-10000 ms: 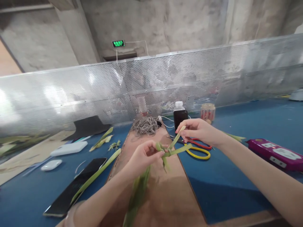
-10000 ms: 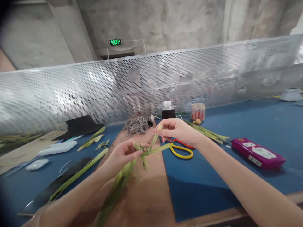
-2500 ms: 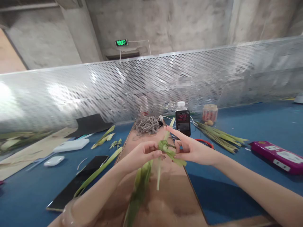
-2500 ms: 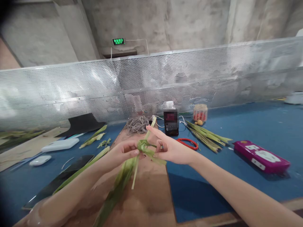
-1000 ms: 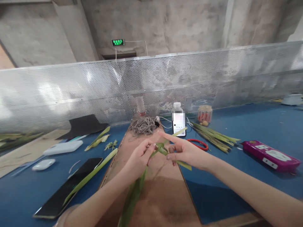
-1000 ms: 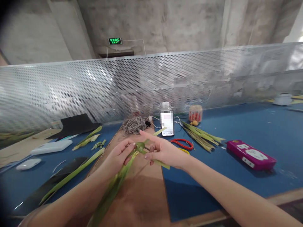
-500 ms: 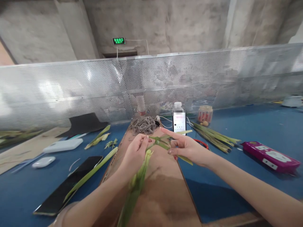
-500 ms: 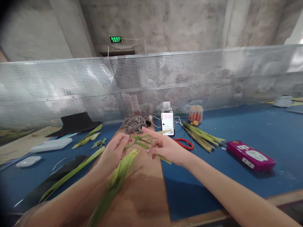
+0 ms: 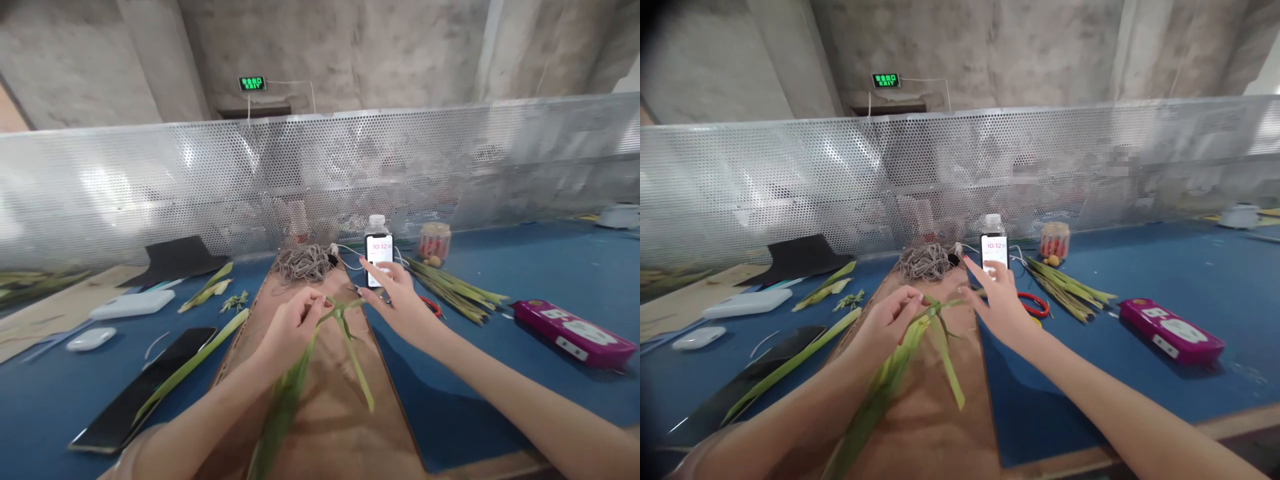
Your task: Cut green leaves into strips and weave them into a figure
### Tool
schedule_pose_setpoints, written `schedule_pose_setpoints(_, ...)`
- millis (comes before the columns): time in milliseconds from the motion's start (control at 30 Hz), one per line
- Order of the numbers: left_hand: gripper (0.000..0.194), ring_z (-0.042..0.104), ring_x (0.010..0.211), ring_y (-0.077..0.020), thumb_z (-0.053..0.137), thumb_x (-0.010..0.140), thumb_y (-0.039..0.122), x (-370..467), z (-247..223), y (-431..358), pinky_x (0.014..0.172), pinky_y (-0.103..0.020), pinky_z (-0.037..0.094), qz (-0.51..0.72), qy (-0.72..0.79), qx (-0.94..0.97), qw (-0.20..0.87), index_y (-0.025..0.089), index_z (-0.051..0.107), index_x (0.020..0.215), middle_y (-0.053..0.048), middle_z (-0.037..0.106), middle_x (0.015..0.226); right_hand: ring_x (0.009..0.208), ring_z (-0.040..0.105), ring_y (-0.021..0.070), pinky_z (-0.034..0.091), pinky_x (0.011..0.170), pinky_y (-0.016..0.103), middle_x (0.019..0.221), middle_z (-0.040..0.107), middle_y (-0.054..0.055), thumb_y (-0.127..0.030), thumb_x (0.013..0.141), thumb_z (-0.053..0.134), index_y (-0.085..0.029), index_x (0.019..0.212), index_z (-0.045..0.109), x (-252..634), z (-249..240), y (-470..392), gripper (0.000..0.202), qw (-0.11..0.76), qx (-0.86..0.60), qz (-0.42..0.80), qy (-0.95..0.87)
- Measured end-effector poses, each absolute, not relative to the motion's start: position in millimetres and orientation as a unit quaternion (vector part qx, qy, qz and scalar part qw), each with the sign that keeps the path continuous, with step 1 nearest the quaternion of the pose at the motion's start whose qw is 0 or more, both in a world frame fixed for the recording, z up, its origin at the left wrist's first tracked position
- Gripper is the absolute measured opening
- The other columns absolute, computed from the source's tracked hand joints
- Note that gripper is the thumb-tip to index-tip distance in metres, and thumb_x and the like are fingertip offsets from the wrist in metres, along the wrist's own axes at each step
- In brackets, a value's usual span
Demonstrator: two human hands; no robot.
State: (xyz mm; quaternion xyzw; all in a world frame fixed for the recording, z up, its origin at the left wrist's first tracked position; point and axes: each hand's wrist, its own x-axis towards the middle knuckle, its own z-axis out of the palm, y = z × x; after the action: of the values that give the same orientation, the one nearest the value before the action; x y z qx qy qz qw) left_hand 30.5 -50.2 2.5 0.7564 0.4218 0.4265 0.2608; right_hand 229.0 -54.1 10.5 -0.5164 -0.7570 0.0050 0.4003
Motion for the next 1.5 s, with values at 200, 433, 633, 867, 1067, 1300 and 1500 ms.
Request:
schedule_pose_setpoints(200, 0.025, 0.037, 0.049, -0.0103, 0.037, 0.083, 0.036, 30.4, 2.7, -51.9, 0.045, -0.020, 0.026, 0.412, 0.400, 0.773, 0.269, 0.019, 0.055, 0.077, 0.004, 0.044, 0.056, 0.096, 0.051, 0.0176, 0.040, 0.084, 0.034, 0.100, 0.059, 0.006, -0.024, 0.088, 0.039, -0.021, 0.099, 0.057, 221.2, 16.2, -66.4, 0.021, 0.309, -0.381, 0.094, -0.866)
schedule_pose_setpoints(433, 0.020, 0.050, 0.065, -0.0143, 0.039, 0.083, 0.032, 28.0, 1.8, -43.7, 0.060, -0.025, 0.039, 0.410, 0.396, 0.793, 0.212, 0.020, 0.054, 0.089, -0.001, 0.055, 0.074, 0.062, 0.048, 0.0113, 0.038, 0.059, 0.023, 0.068, 0.054, -0.001, -0.018, 0.087, 0.038, -0.017, 0.078, 0.053, 213.4, 8.9, -69.7, 0.017, 0.341, -0.414, 0.143, -0.832)
schedule_pose_setpoints(633, 0.032, 0.042, 0.105, -0.0219, 0.053, 0.075, 0.026, 38.8, -5.5, -54.2, 0.084, -0.036, 0.038, 0.528, 0.390, 0.753, 0.044, 0.020, 0.040, 0.104, -0.010, 0.042, 0.110, 0.052, 0.037, 0.0097, 0.028, 0.048, 0.021, 0.057, 0.045, -0.003, -0.019, 0.087, 0.035, -0.018, 0.067, 0.043, 209.1, 6.4, -73.2, 0.022, 0.347, -0.448, 0.105, -0.817)
schedule_pose_setpoints(867, 0.025, 0.023, 0.121, -0.0280, 0.053, 0.076, 0.025, 39.6, -1.1, -65.4, 0.094, -0.047, 0.027, 0.514, 0.444, 0.731, -0.060, 0.023, 0.050, 0.100, -0.011, 0.031, 0.122, 0.046, 0.040, 0.0098, 0.025, 0.046, 0.021, 0.053, 0.044, -0.003, -0.021, 0.088, 0.033, -0.019, 0.066, 0.043, 209.9, 6.7, -73.2, 0.024, 0.323, -0.452, 0.030, -0.831)
schedule_pose_setpoints(1067, 0.022, 0.054, 0.068, -0.0172, 0.042, 0.082, 0.034, 38.5, 4.2, -60.4, 0.066, -0.030, 0.042, 0.389, 0.425, 0.788, 0.214, 0.019, 0.055, 0.073, -0.002, 0.059, 0.072, 0.057, 0.054, 0.0139, 0.030, 0.052, 0.023, 0.065, 0.059, 0.003, -0.021, 0.088, 0.034, -0.018, 0.077, 0.052, 212.7, -4.4, -65.1, 0.021, 0.297, -0.460, -0.089, -0.832)
schedule_pose_setpoints(1300, 0.019, 0.053, 0.064, -0.0132, 0.044, 0.082, 0.032, 44.5, -2.0, -57.8, 0.062, -0.024, 0.042, 0.423, 0.371, 0.730, 0.388, 0.018, 0.053, 0.073, 0.001, 0.054, 0.064, 0.064, 0.058, 0.0158, 0.030, 0.052, 0.024, 0.071, 0.064, 0.006, -0.021, 0.088, 0.037, -0.016, 0.080, 0.055, 216.0, -11.1, -61.3, 0.021, 0.287, -0.438, -0.145, -0.839)
schedule_pose_setpoints(1500, 0.019, 0.052, 0.068, -0.0128, 0.045, 0.080, 0.027, 48.0, 0.5, -62.4, 0.065, -0.024, 0.042, 0.434, 0.326, 0.679, 0.494, 0.017, 0.050, 0.064, -0.001, 0.056, 0.070, 0.056, 0.055, 0.0149, 0.026, 0.048, 0.025, 0.063, 0.061, 0.005, -0.017, 0.086, 0.037, -0.015, 0.080, 0.055, 217.2, -12.9, -61.3, 0.020, 0.262, -0.403, -0.205, -0.853)
